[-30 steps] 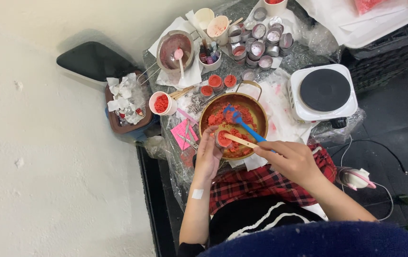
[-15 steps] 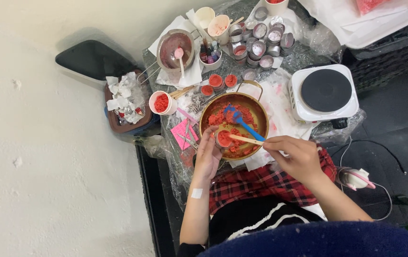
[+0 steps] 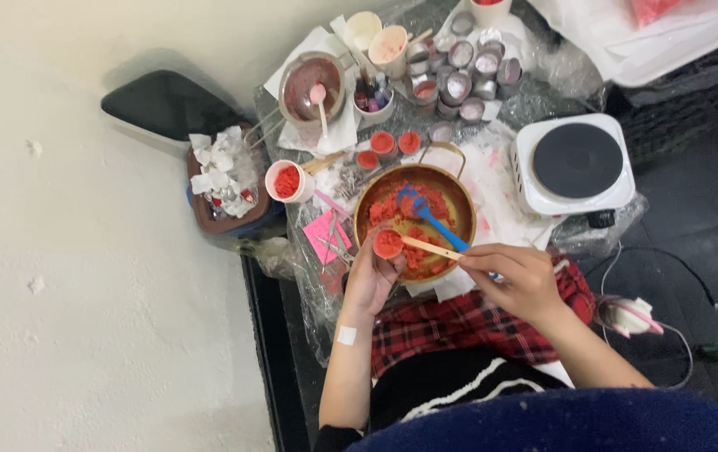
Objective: Filling small metal containers with red wax using a spatula.
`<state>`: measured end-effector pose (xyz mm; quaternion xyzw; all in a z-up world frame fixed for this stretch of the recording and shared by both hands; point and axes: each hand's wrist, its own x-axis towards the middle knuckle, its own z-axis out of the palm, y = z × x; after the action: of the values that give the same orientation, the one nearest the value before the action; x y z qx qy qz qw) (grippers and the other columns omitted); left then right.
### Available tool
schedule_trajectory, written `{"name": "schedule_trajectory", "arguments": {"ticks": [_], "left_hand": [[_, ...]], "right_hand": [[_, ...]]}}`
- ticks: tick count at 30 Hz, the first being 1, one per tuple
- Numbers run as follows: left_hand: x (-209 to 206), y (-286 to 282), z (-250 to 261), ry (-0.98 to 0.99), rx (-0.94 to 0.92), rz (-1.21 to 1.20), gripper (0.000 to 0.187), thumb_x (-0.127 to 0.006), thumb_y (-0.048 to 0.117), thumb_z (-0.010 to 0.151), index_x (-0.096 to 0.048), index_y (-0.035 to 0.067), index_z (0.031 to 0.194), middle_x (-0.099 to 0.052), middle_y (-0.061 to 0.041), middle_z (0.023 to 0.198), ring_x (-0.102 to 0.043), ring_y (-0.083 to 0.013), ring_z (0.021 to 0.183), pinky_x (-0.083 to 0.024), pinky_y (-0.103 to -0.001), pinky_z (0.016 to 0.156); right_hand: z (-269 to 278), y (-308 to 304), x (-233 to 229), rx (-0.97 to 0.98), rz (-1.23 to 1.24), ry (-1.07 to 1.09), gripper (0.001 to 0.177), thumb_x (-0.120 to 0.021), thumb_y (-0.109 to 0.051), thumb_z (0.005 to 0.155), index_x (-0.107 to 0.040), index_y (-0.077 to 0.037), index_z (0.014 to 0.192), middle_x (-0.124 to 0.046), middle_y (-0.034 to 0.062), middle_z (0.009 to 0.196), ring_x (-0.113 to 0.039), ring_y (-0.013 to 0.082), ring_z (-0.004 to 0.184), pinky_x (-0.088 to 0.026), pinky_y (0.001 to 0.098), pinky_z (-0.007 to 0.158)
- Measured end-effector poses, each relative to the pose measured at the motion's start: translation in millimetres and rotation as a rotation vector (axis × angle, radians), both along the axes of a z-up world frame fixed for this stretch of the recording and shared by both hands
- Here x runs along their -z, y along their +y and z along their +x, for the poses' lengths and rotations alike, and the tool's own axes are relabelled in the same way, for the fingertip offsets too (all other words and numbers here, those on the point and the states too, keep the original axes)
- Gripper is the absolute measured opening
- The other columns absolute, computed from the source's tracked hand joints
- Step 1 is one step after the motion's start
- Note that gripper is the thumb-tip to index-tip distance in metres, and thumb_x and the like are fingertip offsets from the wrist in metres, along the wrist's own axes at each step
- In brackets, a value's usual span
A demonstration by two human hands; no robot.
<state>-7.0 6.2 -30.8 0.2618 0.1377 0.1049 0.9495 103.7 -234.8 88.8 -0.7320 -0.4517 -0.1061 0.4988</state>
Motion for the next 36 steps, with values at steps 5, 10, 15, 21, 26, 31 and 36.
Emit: {"name": "schedule_trajectory", "arguments": {"ticks": [5,10,15,21,26,31,36], "left_hand": [[-32,23,17,0.106,0.041,0.267,0.04,-0.055,0.028,0.106,-0.048,0.007,0.14,-0.066,-0.008,0.123,-0.066,-0.0193,0.102,-0.054,-0.031,0.084],[-32,64,50,0.077,-0.091,0.762,0.05,-0.07,0.006,0.1,-0.044,0.003,0.142,-0.056,-0.012,0.138,-0.06,-0.0195,0.127,-0.05,-0.034,0.109],[-24,98,96,0.094,-0.033,0.867,0.062,-0.071,0.002,0.094,-0.041,0.004,0.148,-0.055,-0.014,0.137,-0.061,-0.0211,0.12,-0.052,-0.034,0.103],[5,112,126,-0.077,-0.182,1.005,0.061,-0.083,0.0,0.09,-0.038,0.004,0.131,-0.052,-0.01,0.127,-0.065,-0.0214,0.124,-0.053,-0.034,0.107],[-24,104,129,0.251,-0.29,1.494,0.065,-0.086,0.009,0.084,-0.044,0.004,0.133,-0.071,-0.016,0.123,-0.069,-0.0234,0.117,-0.052,-0.034,0.101],[-29,107,121,0.342,-0.252,1.563,0.069,-0.089,0.017,0.082,-0.043,0.004,0.132,-0.073,-0.014,0.125,-0.068,-0.0256,0.12,-0.048,-0.038,0.101],[-62,80,89,0.37,-0.369,1.567,0.046,-0.087,0.017,0.082,-0.062,0.005,0.12,-0.07,-0.013,0.119,-0.067,-0.027,0.114,-0.051,-0.04,0.099]], "right_hand": [[5,0,26,0.136,0.035,0.244,0.016,-0.078,-0.002,0.084,-0.076,-0.005,0.1,-0.078,0.0067,0.096,-0.073,0.0134,0.076,-0.055,0.0249,0.062],[10,3,41,0.229,-0.014,0.455,0.016,-0.077,-0.003,0.086,-0.077,-0.004,0.102,-0.078,0.0051,0.093,-0.07,0.0084,0.071,-0.052,0.0227,0.059],[11,11,41,0.137,-0.094,0.481,0.014,-0.078,-0.007,0.085,-0.078,-0.006,0.099,-0.079,0.0027,0.091,-0.068,0.0077,0.066,-0.05,0.0227,0.055],[20,14,49,0.101,-0.109,0.48,0.013,-0.079,-0.009,0.084,-0.078,-0.007,0.097,-0.079,0.0024,0.091,-0.069,0.0081,0.066,-0.049,0.0233,0.053],[22,16,53,0.087,-0.129,0.468,0.012,-0.079,-0.011,0.084,-0.078,-0.007,0.096,-0.079,0.002,0.091,-0.069,0.0078,0.066,-0.051,0.023,0.054],[21,14,53,0.097,-0.139,0.49,0.013,-0.079,-0.011,0.084,-0.078,-0.007,0.096,-0.08,0.0023,0.09,-0.069,0.0085,0.066,-0.051,0.0232,0.055],[17,7,54,0.138,-0.1,0.532,0.013,-0.074,-0.009,0.089,-0.073,-0.004,0.101,-0.08,0.0043,0.09,-0.074,0.0094,0.073,-0.053,0.0237,0.059]]}}
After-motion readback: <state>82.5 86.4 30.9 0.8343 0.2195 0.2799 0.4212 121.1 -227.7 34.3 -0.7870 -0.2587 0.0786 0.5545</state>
